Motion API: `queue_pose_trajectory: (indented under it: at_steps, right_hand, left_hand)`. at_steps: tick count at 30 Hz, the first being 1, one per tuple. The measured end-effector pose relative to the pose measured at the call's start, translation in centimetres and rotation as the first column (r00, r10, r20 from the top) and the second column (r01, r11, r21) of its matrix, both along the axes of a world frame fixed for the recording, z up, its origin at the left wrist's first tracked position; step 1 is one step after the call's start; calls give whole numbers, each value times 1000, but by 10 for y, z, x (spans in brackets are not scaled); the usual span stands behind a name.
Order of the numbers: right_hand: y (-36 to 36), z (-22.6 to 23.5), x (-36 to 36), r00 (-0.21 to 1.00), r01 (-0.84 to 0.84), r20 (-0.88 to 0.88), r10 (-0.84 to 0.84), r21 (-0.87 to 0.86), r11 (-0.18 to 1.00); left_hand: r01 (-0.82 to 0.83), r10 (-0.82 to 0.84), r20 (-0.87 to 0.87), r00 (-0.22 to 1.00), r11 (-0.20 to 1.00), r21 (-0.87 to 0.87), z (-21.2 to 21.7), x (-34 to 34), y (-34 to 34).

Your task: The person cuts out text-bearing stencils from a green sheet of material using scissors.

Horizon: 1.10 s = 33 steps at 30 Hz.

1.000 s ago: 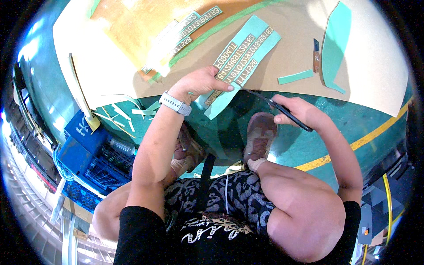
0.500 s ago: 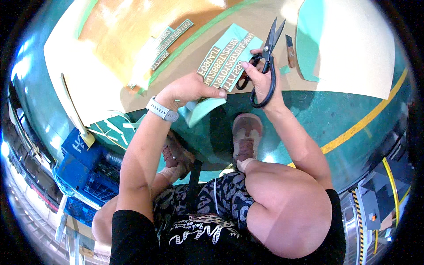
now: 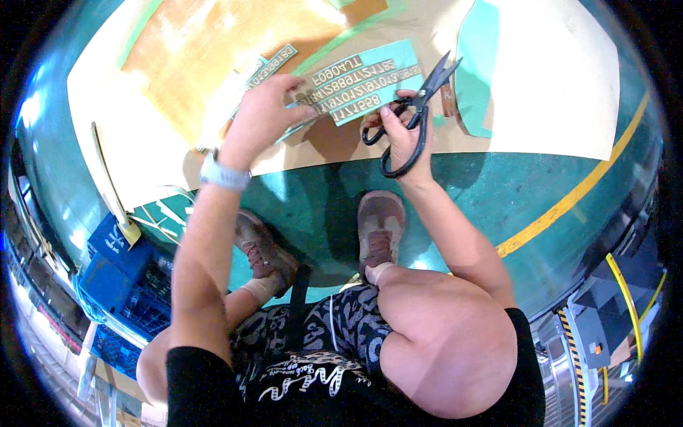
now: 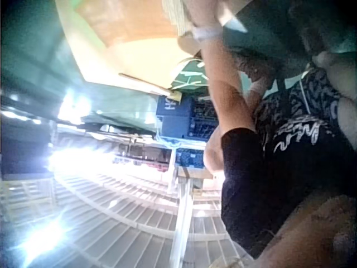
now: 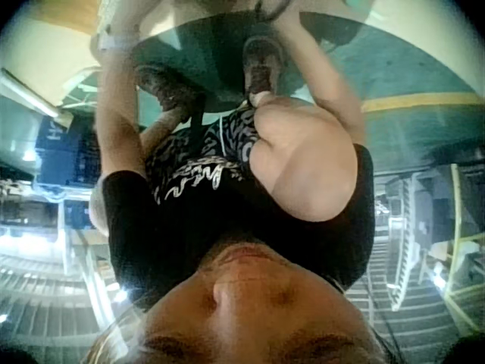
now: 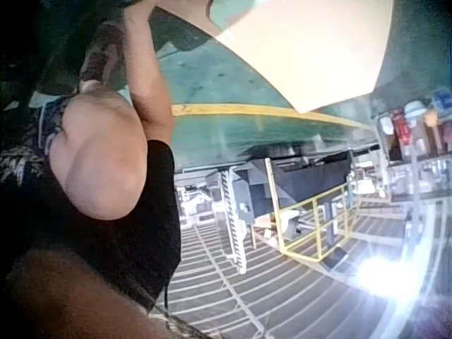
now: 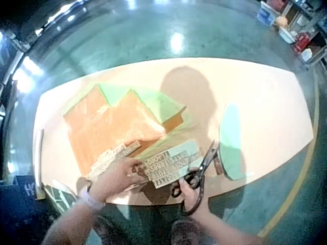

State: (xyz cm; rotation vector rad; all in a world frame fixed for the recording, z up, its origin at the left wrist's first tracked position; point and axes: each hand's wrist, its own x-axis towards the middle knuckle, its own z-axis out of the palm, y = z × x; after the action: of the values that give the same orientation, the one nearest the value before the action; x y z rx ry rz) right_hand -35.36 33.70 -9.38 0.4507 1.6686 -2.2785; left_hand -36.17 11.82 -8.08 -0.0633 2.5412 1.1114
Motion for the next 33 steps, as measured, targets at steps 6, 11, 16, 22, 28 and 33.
queue_pose_trajectory:
  at_steps: [6,11,16,22,28,33]
  right_hand:
    - [7,-22,21,998,-62,25,59,144,988]
    - [55,0,35,962,-233,189,198,182,955]
    - [80,17,50,810,-526,351,470,82,846]
    - [65,14,49,905,-311,334,264,94,946]
    - [35,-20,17,992,-104,95,80,283,954]
    - [32,-17,17,994,-37,108,5,287,957]
  left_hand:
    - [-750,337,704,625,509,422,-16,80,90]
    - [-906,437,830,345,-77,417,-33,76,121]
    - [-862,601,743,294,-170,479,-33,63,114]
    - [-844,578,777,248,-266,467,-36,44,107]
    - [-826,509,797,324,-258,500,-14,57,147]
    - [-909,364,833,416,148,390,2,76,140]
